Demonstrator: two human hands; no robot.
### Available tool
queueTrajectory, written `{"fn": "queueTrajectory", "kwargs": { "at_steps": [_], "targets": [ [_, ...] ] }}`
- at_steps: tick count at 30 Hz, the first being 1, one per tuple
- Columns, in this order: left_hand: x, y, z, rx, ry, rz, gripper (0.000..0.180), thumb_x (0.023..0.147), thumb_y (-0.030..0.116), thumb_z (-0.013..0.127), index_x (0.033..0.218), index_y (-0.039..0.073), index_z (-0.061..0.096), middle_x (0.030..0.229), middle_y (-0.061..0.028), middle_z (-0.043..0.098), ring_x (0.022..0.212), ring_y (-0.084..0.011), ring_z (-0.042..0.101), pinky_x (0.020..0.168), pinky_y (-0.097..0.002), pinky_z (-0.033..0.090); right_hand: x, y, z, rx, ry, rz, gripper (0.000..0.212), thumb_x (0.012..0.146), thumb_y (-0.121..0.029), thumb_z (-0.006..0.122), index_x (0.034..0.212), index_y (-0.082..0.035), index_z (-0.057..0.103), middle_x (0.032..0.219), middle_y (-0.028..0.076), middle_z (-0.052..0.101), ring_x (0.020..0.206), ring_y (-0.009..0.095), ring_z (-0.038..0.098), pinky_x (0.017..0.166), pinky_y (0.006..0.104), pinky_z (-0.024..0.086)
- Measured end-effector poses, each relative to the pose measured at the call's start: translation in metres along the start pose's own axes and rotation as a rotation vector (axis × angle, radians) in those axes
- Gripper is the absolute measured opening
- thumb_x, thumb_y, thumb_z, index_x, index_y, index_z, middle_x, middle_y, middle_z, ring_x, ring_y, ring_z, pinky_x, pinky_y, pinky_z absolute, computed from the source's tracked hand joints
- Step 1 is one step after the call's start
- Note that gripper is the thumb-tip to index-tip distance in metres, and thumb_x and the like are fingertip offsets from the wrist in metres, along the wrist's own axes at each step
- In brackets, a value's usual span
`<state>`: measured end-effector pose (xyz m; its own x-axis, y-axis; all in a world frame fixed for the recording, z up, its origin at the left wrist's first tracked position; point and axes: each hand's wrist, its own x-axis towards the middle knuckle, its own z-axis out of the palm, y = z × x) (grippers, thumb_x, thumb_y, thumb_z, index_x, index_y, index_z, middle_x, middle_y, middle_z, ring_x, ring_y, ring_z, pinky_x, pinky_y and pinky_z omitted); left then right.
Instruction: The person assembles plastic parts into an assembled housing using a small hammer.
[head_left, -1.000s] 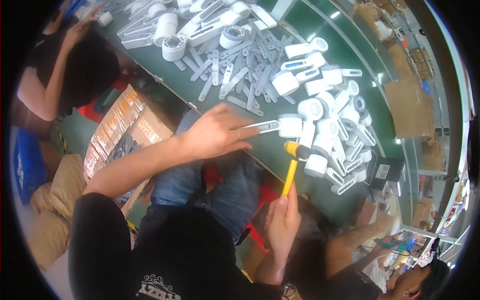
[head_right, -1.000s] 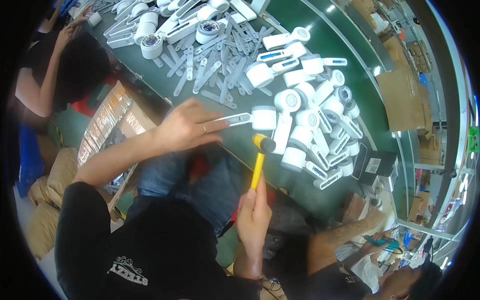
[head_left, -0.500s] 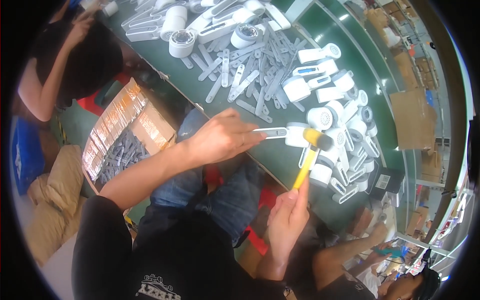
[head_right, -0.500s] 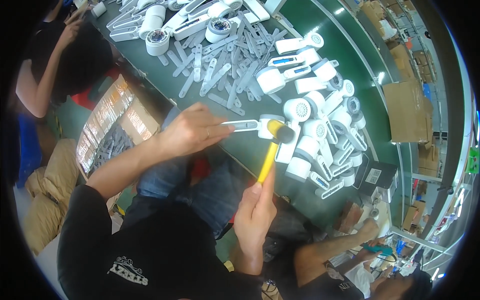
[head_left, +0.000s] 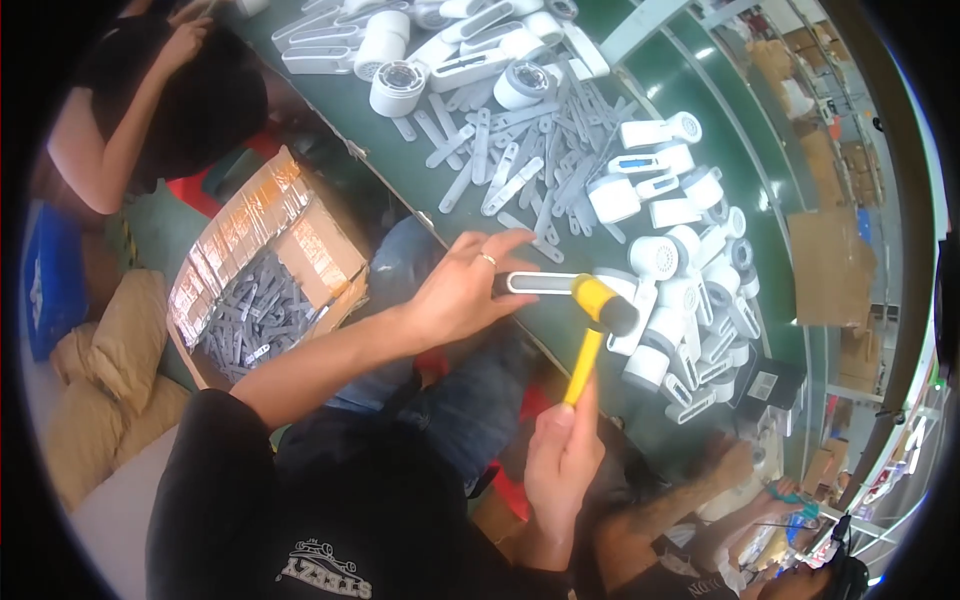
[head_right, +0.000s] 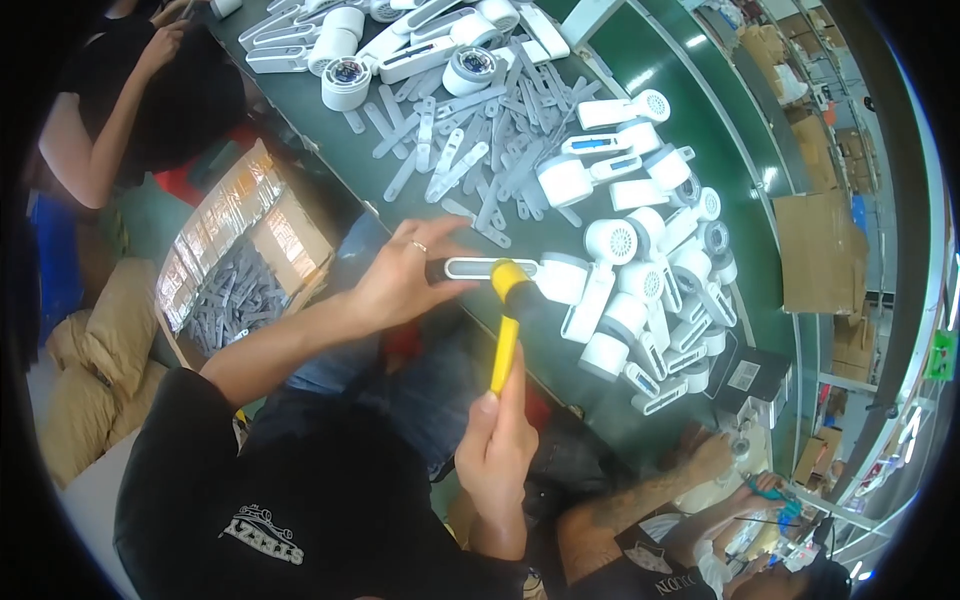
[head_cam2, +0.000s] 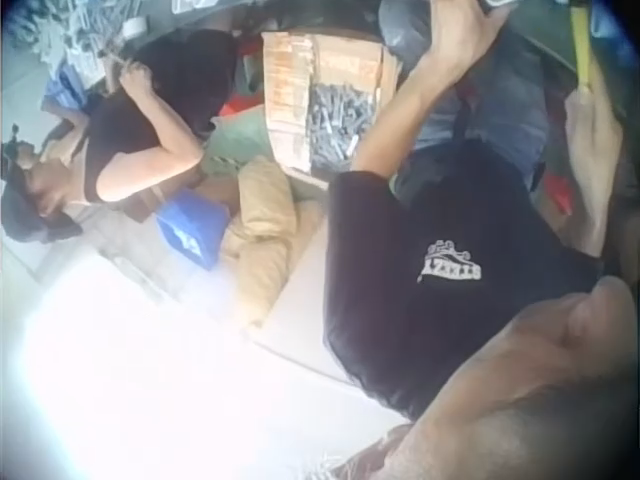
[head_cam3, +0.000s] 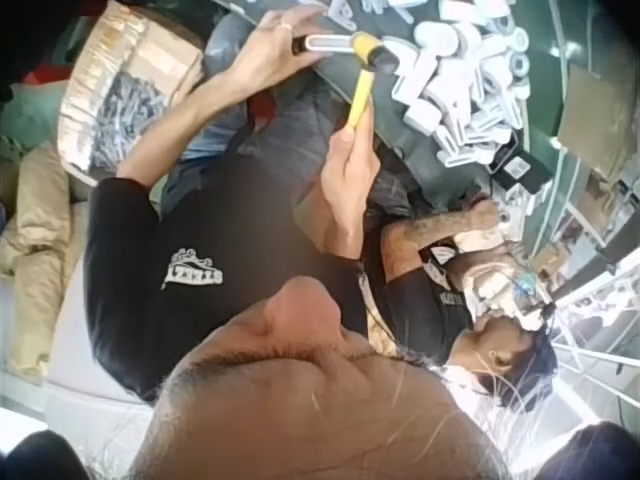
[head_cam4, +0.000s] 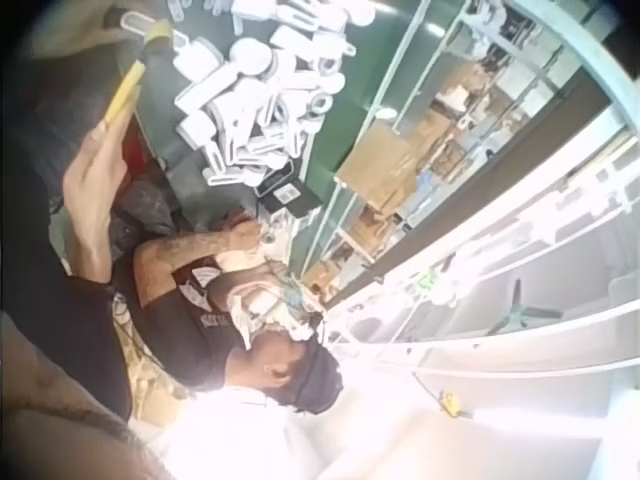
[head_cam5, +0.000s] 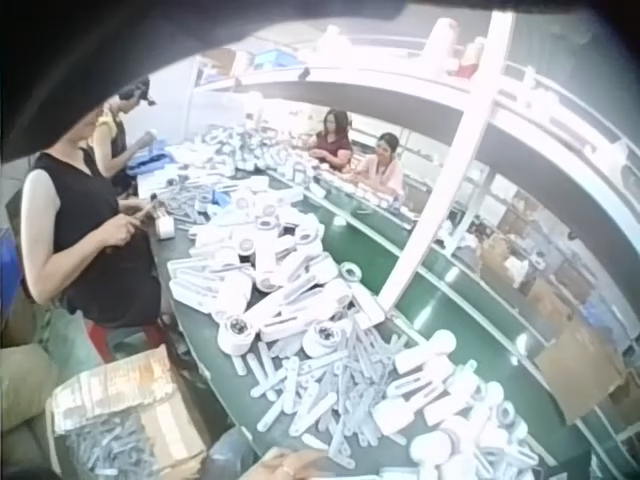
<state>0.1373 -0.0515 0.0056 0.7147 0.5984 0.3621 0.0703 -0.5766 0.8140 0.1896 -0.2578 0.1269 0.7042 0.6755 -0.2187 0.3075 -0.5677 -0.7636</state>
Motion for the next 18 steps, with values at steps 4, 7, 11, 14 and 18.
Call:
{"fn": "queueTrajectory", "kwargs": {
  "at_steps": [4, 7, 11, 14, 18],
  "targets": [
    [-0.005, -0.010, -0.006, 0.085, 0.031, 0.015, 0.064, 0.085, 0.016, 0.086, 0.141, 0.008, 0.054, 0.111, -0.0050, 0.080, 0.112, -0.0367, 0.066, 0.103, -0.0448, 0.048, 0.023, 0.013, 0.018, -0.245, -0.027, -0.116, 0.052, 0.110, -0.019, 0.049, 0.161, -0.007, 0.044, 0.093, 0.026, 0.070, 0.075, 0.038, 0.071, 0.071, 0.0437, 0.055],
    [0.003, 0.001, -0.001, -0.108, 0.097, 0.115, 0.031, 0.085, 0.016, 0.085, 0.113, 0.009, 0.076, 0.099, -0.0070, 0.076, 0.095, -0.0275, 0.070, 0.094, -0.0423, 0.049, 0.008, 0.051, 0.007, 0.114, 0.119, -0.217, 0.051, 0.113, -0.020, 0.048, 0.160, -0.001, 0.041, 0.071, -0.003, 0.054, 0.056, 0.006, 0.049, 0.050, 0.0221, 0.039],
    [-0.027, 0.019, -0.058, 0.010, 0.177, 0.209, 0.029, 0.085, 0.016, 0.087, 0.113, 0.012, 0.078, 0.110, -0.0036, 0.079, 0.098, -0.0216, 0.073, 0.088, -0.0374, 0.051, 0.033, 0.062, 0.007, 0.454, 0.282, -0.201, 0.050, 0.115, -0.020, 0.041, 0.162, -0.001, 0.037, 0.071, 0.002, 0.050, 0.048, 0.007, 0.042, 0.042, 0.0232, 0.034],
    [-0.049, 0.016, -0.134, 0.180, 0.378, 0.085, 0.032, 0.082, 0.009, 0.089, 0.112, 0.010, 0.079, 0.116, -0.0096, 0.079, 0.102, -0.0257, 0.075, 0.080, -0.0352, 0.060, 0.054, 0.055, 0.012, 0.631, 0.276, -0.150, 0.050, 0.115, -0.018, 0.039, 0.162, -0.003, 0.037, 0.072, 0.002, 0.047, 0.047, 0.007, 0.039, 0.041, 0.0228, 0.036],
    [-0.009, -0.028, -0.227, 0.392, 0.807, -0.280, 0.035, 0.086, 0.015, 0.087, 0.120, 0.011, 0.080, 0.103, -0.0094, 0.078, 0.075, -0.0145, 0.069, 0.071, -0.0295, 0.057, 0.081, 0.070, 0.024, 0.624, 0.157, -0.018, 0.048, 0.116, -0.019, 0.038, 0.164, -0.009, 0.038, 0.076, 0.002, 0.049, 0.048, 0.007, 0.042, 0.040, 0.0241, 0.037]
  ]
}}
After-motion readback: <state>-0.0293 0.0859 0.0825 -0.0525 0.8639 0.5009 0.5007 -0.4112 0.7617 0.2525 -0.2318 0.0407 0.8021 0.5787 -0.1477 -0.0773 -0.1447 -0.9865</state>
